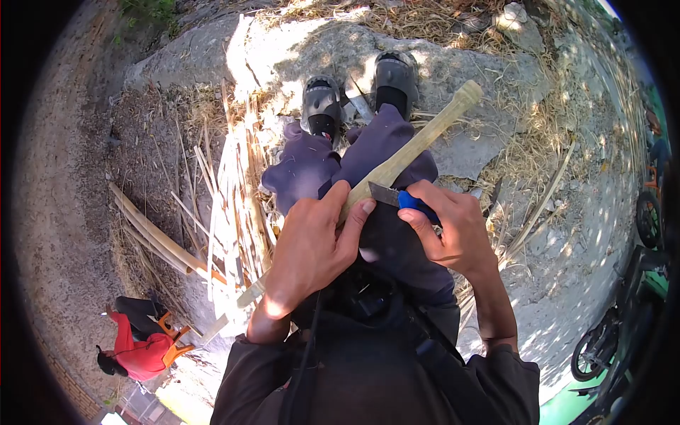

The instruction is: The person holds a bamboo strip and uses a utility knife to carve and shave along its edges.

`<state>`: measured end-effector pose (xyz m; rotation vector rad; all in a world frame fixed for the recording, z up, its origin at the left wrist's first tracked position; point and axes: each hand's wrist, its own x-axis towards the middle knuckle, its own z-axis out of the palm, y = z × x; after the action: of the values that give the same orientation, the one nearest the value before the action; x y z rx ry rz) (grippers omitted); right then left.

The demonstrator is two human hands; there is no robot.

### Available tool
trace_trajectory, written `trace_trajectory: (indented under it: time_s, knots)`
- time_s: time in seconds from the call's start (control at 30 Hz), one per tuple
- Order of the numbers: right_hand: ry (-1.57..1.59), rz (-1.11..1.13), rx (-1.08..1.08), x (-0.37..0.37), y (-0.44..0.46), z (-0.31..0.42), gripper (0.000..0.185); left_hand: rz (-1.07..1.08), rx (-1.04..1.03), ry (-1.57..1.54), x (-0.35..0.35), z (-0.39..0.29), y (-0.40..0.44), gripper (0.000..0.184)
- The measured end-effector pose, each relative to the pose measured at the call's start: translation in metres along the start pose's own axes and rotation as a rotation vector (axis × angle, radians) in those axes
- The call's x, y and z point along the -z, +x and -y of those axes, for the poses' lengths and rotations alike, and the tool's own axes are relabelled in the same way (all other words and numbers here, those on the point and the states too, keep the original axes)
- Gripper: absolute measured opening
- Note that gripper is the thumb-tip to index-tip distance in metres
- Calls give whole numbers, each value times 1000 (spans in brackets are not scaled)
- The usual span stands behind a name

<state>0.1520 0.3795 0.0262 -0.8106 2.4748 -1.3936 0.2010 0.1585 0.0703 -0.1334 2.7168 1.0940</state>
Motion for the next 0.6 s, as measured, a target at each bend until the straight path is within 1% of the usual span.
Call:
trace_trajectory:
  time_s: [0.07,0.13,0.2,0.27,0.37,0.43,0.47,0.53,0.6]
  knots:
    - [-10,-29,0,-6,-2,1,24,-20,0,4,-1,-2,0,36]
    - [-17,-58,1,-11,-4,3,24,-15,42,-30,-1,-4,0,34]
    - [-15,-81,-51,-15,-6,7,23,-24,51,-21,-2,-5,0,33]
    - [-24,-124,-49,-24,-9,6,23,-35,56,-13,-3,-7,-1,32]
    - [-47,-201,-38,-36,-10,8,23,-85,39,33,-6,-9,-3,30]
    - [-62,-234,-30,-37,-10,10,24,-159,-41,45,-9,-9,-6,30]
    - [-58,-232,-34,-37,-8,10,24,-161,-43,46,-7,-9,-5,30]
    - [-52,-236,-36,-38,-8,7,23,-81,16,-10,-3,-8,-4,30]
    - [79,-208,64,-35,-10,-4,23,-86,4,11,-3,-7,-3,30]
